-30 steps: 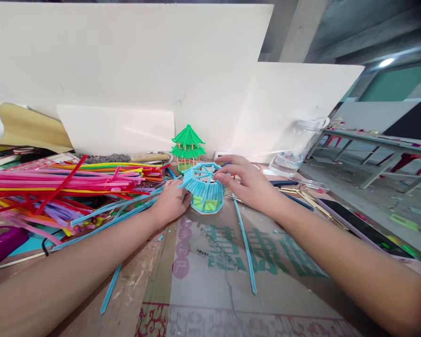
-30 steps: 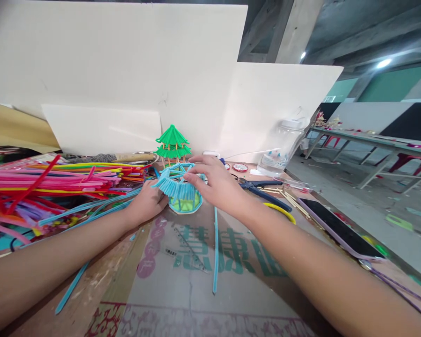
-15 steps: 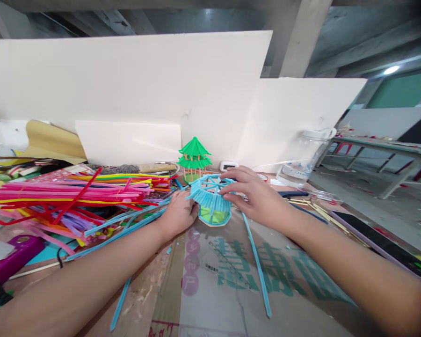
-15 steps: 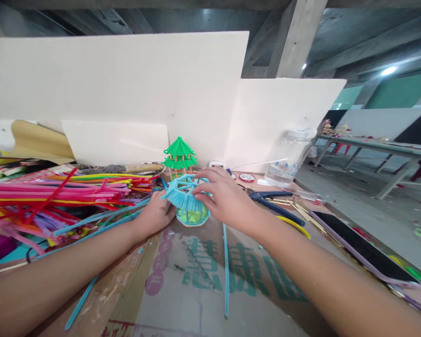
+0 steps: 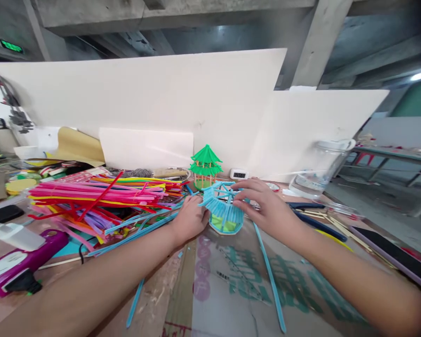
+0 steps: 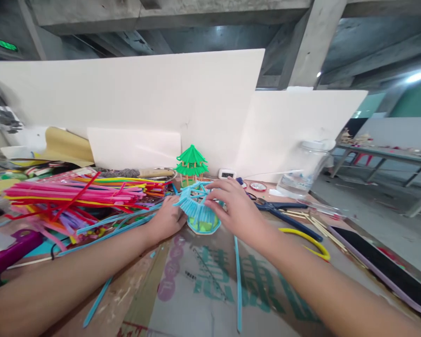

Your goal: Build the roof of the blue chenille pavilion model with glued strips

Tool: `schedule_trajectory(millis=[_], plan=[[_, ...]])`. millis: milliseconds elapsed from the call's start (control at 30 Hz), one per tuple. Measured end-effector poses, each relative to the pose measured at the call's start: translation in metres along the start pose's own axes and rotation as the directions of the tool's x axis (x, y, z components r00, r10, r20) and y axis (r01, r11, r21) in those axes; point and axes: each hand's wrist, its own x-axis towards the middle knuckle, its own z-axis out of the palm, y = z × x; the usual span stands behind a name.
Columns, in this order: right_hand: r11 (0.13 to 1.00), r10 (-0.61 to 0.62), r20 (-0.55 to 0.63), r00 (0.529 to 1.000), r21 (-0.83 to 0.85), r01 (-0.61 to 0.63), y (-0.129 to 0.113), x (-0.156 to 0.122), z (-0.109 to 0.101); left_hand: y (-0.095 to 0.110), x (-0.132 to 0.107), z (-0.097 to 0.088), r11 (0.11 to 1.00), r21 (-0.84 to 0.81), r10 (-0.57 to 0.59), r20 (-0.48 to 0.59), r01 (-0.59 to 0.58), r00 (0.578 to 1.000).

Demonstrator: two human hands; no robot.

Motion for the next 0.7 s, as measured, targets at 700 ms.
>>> schedule_trajectory(millis=[700], plan=[[0.987, 0.139, 0.125, 0.982, 0.065, -0.148, -0.001, 0.000, -0.011, -0.005, -0.001, 0.004, 0.998, 0.023, 0.053, 0.005, -0.053, 0.999]])
